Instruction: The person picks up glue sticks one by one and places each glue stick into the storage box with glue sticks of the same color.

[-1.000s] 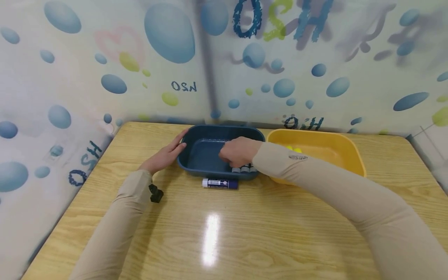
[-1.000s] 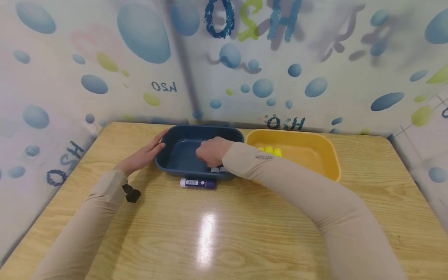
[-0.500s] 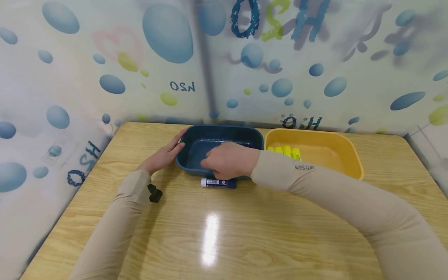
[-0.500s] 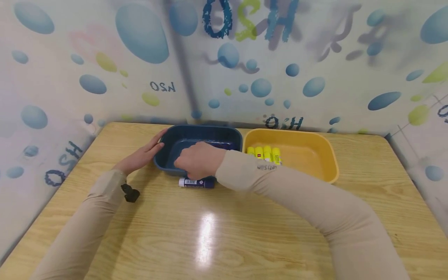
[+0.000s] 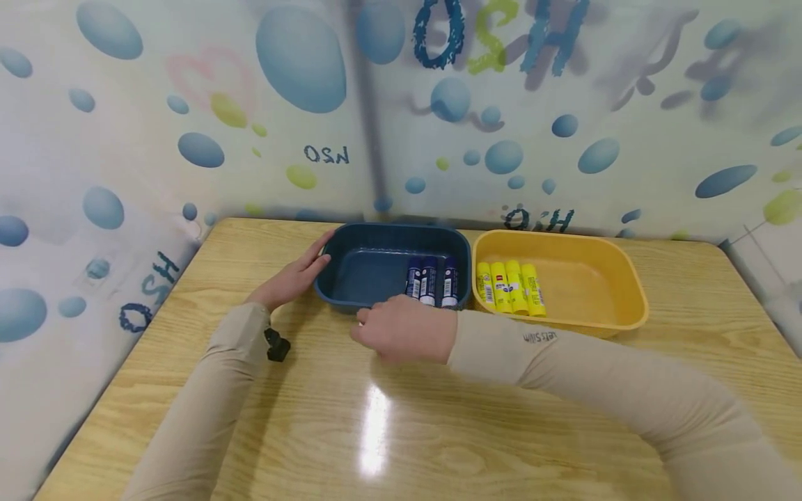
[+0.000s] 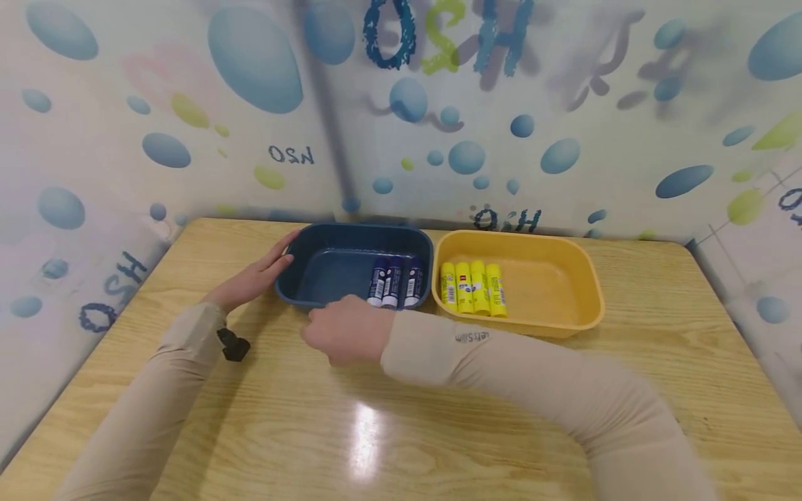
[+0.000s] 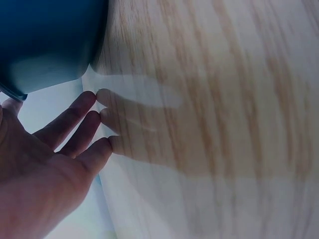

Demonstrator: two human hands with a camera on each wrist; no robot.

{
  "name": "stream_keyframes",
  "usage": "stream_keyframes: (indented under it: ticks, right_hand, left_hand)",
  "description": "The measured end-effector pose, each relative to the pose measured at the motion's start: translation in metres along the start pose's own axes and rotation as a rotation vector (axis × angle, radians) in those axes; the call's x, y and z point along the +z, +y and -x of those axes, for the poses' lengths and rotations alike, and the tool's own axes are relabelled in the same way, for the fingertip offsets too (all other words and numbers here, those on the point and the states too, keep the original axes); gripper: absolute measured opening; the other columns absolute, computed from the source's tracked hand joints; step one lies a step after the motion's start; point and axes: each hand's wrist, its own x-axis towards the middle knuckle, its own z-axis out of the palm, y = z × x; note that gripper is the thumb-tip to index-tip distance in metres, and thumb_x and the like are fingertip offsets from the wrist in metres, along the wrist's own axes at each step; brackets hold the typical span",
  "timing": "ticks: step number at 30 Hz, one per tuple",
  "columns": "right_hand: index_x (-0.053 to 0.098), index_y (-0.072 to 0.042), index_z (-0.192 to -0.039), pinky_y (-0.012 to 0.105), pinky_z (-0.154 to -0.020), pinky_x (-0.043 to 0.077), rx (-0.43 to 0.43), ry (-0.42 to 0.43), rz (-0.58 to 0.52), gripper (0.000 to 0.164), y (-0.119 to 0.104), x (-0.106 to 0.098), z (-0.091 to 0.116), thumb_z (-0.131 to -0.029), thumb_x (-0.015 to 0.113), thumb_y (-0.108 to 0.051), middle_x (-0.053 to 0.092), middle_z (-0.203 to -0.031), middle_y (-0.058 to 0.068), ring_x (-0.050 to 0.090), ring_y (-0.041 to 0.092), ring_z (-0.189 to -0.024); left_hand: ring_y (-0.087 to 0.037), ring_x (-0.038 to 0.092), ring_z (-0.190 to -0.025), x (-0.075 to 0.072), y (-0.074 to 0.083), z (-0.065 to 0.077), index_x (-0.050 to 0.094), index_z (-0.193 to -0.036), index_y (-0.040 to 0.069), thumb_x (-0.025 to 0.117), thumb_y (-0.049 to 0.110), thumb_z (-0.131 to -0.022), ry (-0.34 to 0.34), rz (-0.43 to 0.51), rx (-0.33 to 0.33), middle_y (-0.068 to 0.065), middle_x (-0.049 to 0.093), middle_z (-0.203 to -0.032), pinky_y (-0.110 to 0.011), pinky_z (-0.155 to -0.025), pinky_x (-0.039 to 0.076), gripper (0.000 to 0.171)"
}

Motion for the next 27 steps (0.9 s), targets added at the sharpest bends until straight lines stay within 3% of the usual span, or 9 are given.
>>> stream_keyframes:
  ticks: [5,11,16,22,27]
  right_hand:
    - [0.062,-0.01,-0.123,0.026,-0.071,0.053,0.042,0.076,0.009,0.031,-0.008,0.021,0.001,-0.094,0.064,-0.019,0.061,-0.111,0.006,0.061,0.017,-0.086]
    - [0.06,-0.01,-0.128,0.028,-0.072,0.054,0.098,0.13,0.103,0.029,-0.013,0.039,-0.003,-0.1,0.054,-0.015,0.061,-0.114,0.007,0.062,0.018,-0.088]
    - [0.06,-0.01,-0.127,0.027,-0.065,0.052,0.15,0.164,0.202,0.029,-0.016,0.046,-0.005,-0.1,0.054,-0.017,0.062,-0.109,0.007,0.062,0.018,-0.084]
    - [0.061,-0.008,-0.128,0.028,-0.063,0.051,0.223,0.171,0.233,0.032,-0.016,0.05,-0.008,-0.099,0.056,-0.022,0.064,-0.106,0.008,0.062,0.019,-0.085]
    - [0.067,-0.008,-0.115,0.026,-0.054,0.047,0.237,0.245,0.273,0.024,-0.016,0.054,-0.01,-0.095,0.059,-0.019,0.063,-0.092,0.006,0.061,0.017,-0.074]
  left_hand:
    - [-0.03,0.005,-0.145,0.0,-0.001,0.0,0.002,-0.157,0.027,0.027,0.038,-0.107,0.005,0.0,-0.013,-0.005,0.001,-0.161,-0.055,-0.113,0.011,0.056]
    - [-0.03,0.005,-0.145,0.0,0.0,0.0,0.002,-0.157,0.026,0.027,0.039,-0.107,0.005,-0.001,-0.013,-0.005,0.001,-0.161,-0.055,-0.113,0.011,0.057]
    - [-0.03,0.005,-0.145,0.001,0.001,0.001,0.002,-0.157,0.027,0.027,0.038,-0.107,0.006,0.009,-0.015,-0.005,0.001,-0.161,-0.054,-0.113,0.012,0.057]
    - [-0.029,0.006,-0.145,0.0,0.002,0.001,0.003,-0.157,0.027,0.028,0.037,-0.108,0.008,0.003,-0.003,-0.004,0.002,-0.161,-0.054,-0.113,0.012,0.056]
    - [-0.03,0.005,-0.145,0.0,0.003,0.001,0.002,-0.157,0.027,0.028,0.036,-0.108,0.002,0.011,-0.003,-0.005,0.001,-0.161,-0.054,-0.113,0.011,0.056]
